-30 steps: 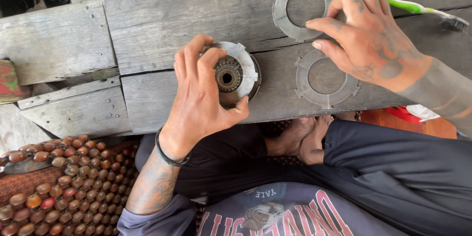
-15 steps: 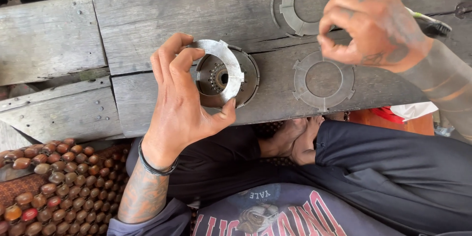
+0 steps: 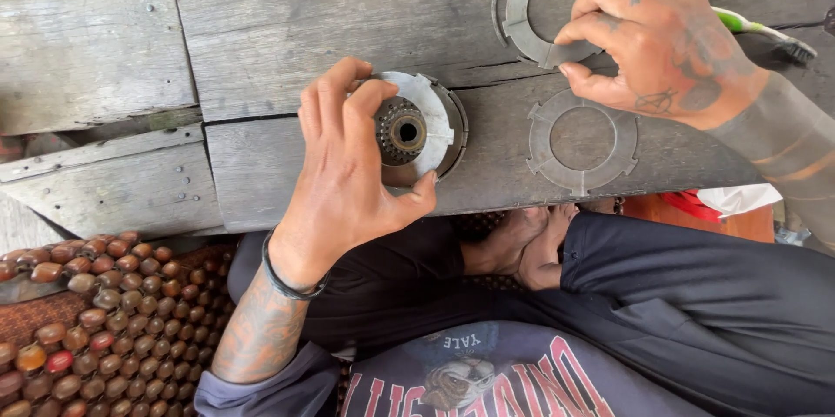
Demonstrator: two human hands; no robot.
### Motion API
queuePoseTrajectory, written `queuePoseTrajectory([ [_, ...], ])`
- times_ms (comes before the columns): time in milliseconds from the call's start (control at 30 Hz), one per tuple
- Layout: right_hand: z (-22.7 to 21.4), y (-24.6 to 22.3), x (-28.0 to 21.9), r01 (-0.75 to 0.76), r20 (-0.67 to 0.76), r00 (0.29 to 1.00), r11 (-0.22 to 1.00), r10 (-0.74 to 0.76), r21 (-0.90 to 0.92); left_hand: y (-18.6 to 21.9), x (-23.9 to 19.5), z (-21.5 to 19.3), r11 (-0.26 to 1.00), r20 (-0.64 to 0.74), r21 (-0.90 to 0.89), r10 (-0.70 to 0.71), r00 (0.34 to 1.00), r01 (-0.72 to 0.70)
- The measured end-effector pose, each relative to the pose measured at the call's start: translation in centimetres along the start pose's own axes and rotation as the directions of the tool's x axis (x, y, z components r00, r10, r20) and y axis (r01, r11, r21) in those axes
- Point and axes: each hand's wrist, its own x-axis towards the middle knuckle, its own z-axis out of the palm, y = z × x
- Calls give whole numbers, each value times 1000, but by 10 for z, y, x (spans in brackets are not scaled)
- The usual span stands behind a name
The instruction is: Assembling motorcycle clutch plates into a clutch basket and cleaning parts with a toothbrush.
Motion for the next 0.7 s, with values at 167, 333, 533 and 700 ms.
queuePoseTrajectory([
  [167, 7, -4, -2, 3, -67, 998, 1000, -2, 12, 1, -1, 2, 1000, 59, 25, -8, 998, 6],
  [333, -2, -4, -5, -26, -80, 996, 997, 32, 75, -1, -2, 5, 1000, 65, 22, -15, 998, 13],
  [533, 2, 4, -25, -118, -90, 988, 990, 125, 82, -3, -2, 10, 998, 71, 51, -34, 997, 30],
  [700, 0, 2, -25, -104, -89, 990, 990, 112, 98, 0, 3, 10, 997, 87, 67, 18, 996, -24],
])
